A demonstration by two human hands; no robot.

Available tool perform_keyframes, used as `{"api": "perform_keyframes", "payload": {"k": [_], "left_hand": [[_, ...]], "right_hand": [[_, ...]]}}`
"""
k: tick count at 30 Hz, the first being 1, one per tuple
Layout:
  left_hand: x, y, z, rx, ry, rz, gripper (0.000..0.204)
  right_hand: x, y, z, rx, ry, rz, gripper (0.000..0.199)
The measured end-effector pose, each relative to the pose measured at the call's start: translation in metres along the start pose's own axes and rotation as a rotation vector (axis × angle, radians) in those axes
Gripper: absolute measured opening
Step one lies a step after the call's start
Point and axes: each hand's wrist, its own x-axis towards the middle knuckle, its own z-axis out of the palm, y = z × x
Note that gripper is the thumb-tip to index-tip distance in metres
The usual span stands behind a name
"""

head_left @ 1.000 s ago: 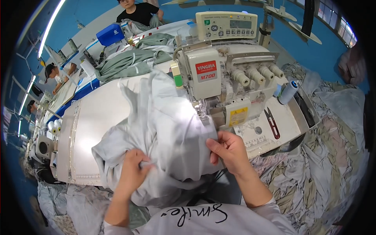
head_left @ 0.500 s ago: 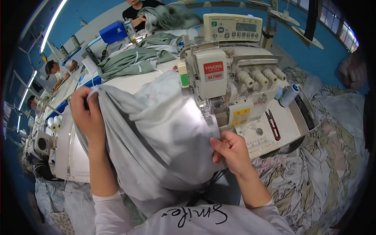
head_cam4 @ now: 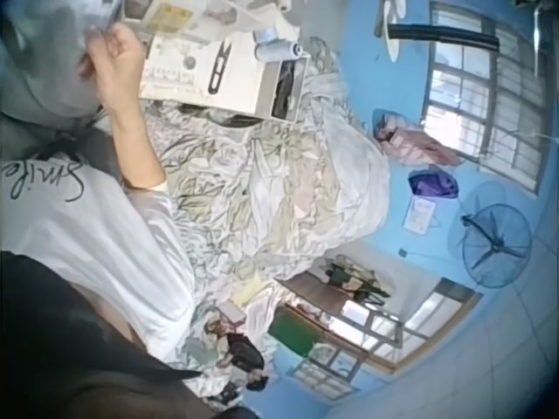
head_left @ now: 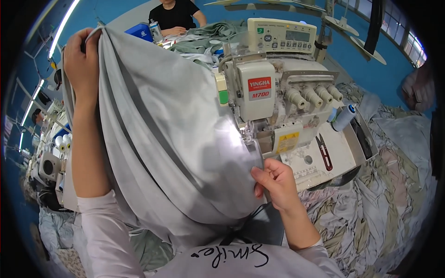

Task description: Sewing fabric edges to manufacture pillow covers using an industrial overlock machine.

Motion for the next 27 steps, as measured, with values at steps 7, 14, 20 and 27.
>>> {"api": "perform_keyframes", "payload": {"k": [7,14,20,27], "left_hand": [[0.041,-0.059,0.045,0.086,-0.026,0.062,0.026],[-0.026,-0.081,0.033,-0.002,-0.439,-0.027,0.038],[-0.189,0.103,-0.138,-0.555,-1.462,-0.332,0.029],[-0.182,0.095,-0.149,-0.102,-0.964,-0.571,0.014]], "right_hand": [[0.000,0.001,-0.002,-0.022,-0.005,0.020,0.023],[-0.002,-0.002,0.002,-0.005,0.003,0.035,0.018],[0.001,0.000,-0.005,-0.016,-0.024,0.063,0.018],[0.001,0.001,-0.003,0.012,-0.008,0.027,0.018]]}}
